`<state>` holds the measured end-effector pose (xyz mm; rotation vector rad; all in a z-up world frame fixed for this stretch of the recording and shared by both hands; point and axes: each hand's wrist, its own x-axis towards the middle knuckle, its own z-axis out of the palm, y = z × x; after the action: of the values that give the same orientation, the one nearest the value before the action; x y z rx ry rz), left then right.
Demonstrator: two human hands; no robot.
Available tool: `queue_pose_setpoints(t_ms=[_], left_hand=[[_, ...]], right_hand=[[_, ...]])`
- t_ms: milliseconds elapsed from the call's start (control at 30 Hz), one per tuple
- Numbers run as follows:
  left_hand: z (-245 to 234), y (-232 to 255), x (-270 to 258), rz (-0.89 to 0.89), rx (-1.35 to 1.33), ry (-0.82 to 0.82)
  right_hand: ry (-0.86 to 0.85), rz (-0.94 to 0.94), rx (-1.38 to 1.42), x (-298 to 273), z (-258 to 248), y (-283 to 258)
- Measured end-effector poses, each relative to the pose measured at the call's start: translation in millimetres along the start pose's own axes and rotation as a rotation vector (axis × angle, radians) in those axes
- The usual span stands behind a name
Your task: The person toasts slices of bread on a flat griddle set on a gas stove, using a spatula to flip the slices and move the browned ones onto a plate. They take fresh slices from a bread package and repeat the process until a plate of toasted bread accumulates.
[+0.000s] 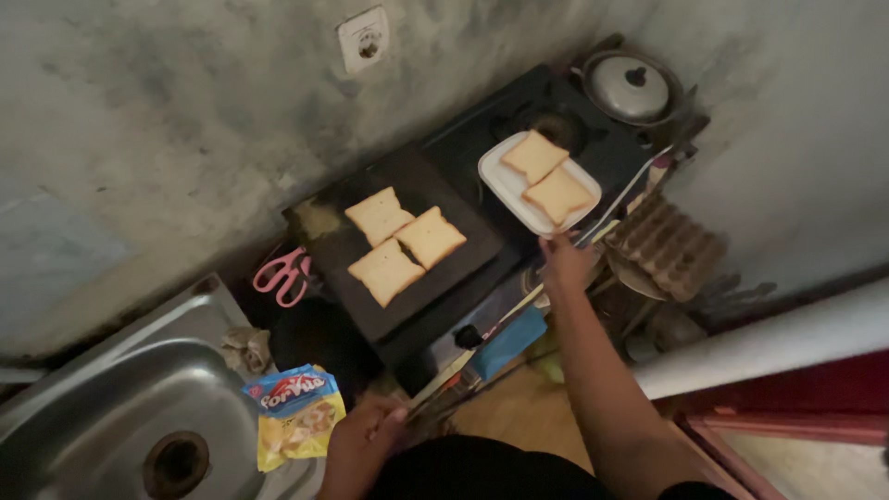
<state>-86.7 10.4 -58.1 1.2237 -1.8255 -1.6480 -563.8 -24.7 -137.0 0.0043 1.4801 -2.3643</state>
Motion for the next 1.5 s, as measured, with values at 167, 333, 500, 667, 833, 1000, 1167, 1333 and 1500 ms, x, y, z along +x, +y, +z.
queue_pose_setpoints(t_ms=[167, 333, 500, 667, 833, 1000, 1167, 1333, 1500], left_hand=[[-5.0, 9.7, -7.2, 0.149, 0.069, 0.013], [-18.9, 32.0, -13.5, 0.035, 0.032, 0.259], [-56.4, 47.7, -3.2, 0.400, 0.329, 0.549], [-85.1, 43.9, 12.7, 0.277, 0.180, 0.585], [-100.4, 36.9, 35.1, 0.241, 0.152, 0.538], [-114.3, 37.1, 37.3, 0.262, 0.352, 0.523], [-119.8, 22.8, 30.4, 0.305, 0.540, 0.525], [-116.9, 3.2, 16.7, 0.195, 0.746, 0.468], [-120.1, -10.7, 6.6, 0.144, 0.919, 0.255]], right_hand=[[-0.014, 0.015, 0.035, 2.3, -6.5, 34.2], [-0.033, -0.085, -0.328, -7.2, -8.6, 24.2], [-0.123, -0.189, -0.735, -36.3, -17.6, -12.0], [-0.404, -0.003, -0.654, -50.8, -35.4, -34.6], [-0.323, 0.017, -0.651, -60.2, -47.1, -38.6], [-0.157, -0.638, -1.281, -98.2, -51.5, -88.6], [-0.240, -0.331, -1.012, -173.8, -26.3, -150.4], [-0.492, -0.622, -1.308, -231.5, 8.9, -176.5], [-0.460, -0.374, -1.383, -275.0, 29.1, -180.8]])
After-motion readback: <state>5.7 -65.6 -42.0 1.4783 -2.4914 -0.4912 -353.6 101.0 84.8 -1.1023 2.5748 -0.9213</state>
